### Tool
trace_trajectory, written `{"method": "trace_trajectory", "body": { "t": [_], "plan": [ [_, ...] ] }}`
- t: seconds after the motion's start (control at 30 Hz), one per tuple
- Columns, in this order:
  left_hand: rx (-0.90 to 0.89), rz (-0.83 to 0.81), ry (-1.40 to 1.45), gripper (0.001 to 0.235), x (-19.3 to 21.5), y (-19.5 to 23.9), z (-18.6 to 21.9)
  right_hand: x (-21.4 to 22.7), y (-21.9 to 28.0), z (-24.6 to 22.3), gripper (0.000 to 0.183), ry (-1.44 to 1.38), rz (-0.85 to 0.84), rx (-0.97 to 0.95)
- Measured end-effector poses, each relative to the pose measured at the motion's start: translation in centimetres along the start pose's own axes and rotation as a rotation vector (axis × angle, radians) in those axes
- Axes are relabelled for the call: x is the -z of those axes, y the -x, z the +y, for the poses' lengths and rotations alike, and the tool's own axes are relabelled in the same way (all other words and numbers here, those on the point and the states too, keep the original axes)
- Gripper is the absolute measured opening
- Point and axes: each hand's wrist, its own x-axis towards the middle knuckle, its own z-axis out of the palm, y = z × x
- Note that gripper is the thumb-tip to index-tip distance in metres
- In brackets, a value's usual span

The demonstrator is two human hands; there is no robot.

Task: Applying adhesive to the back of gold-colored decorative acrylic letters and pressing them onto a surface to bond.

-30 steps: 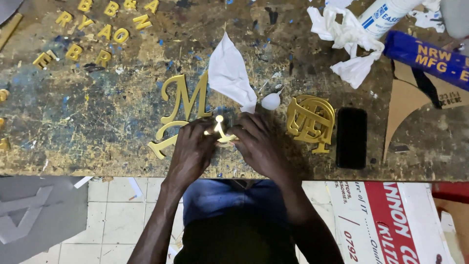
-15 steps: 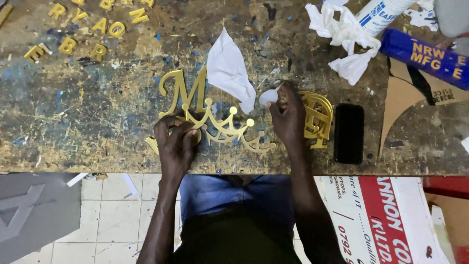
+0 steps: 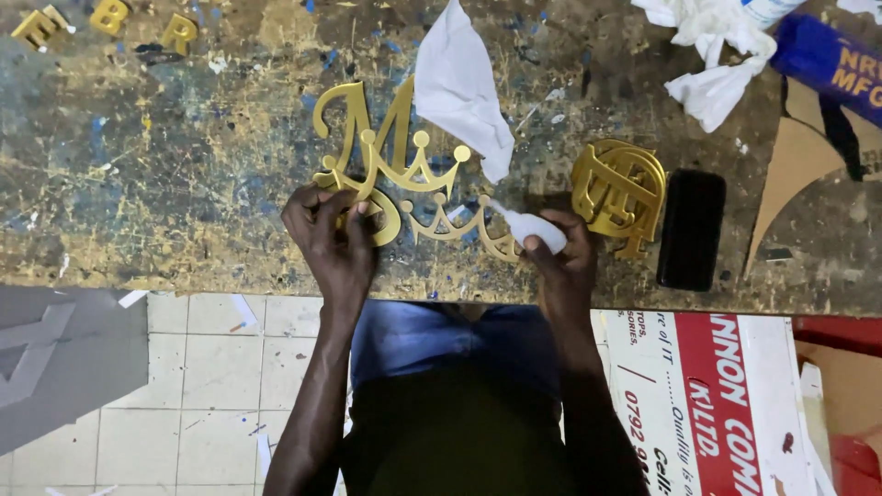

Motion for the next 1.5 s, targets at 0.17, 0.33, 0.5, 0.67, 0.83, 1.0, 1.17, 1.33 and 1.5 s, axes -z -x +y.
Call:
{"method": "trace_trajectory", "body": {
  "t": [0.17, 0.33, 0.5, 0.67, 0.83, 1.0, 1.17, 1.33, 1.5],
  "plan": [
    [-0.042, 0.03, -0.051, 0.014, -0.2, 0.4, 0.0, -2.0, 0.7, 0.6, 0.049, 0.071, -0.018, -0.016],
    [-0.053, 0.074, -0.077, 0.015, 0.0, 0.2, 0.4, -5.9, 0.7, -2.6, 0.04, 0.262, -0.11, 0.024],
    [-0.032, 0.113, -0.078, 0.017, -0.2, 0.3, -0.1, -6.3, 0.4, -1.2, 0.036, 0.362, -0.123, 0.079],
    [-0.022, 0.103, -0.058, 0.013, -0.1, 0.2, 0.2, -7.6, 0.2, -3.1, 0.035, 0.397, -0.125, 0.088],
    [-0.027, 0.098, -0.06, 0.015, 0.0, 0.0, 0.5, -7.7, -0.1, -3.4, 0.035, 0.405, -0.116, 0.095],
    [-0.013, 0.085, -0.064, 0.014, 0.0, 0.1, 0.6, -8.0, 0.1, -3.7, 0.034, 0.402, -0.116, 0.08],
    [-0.016, 0.074, -0.077, 0.014, 0.0, 0.2, 0.4, -7.9, -0.1, -3.5, 0.035, 0.402, -0.106, 0.095],
    [-0.006, 0.063, -0.08, 0.013, -0.1, 0.5, -0.1, -8.0, 0.1, -3.5, 0.036, 0.4, -0.105, 0.109],
    [-0.01, 0.059, -0.072, 0.014, -0.3, 0.7, -0.5, -8.0, 0.2, -3.6, 0.035, 0.43, -0.102, 0.109]
  ]
}}
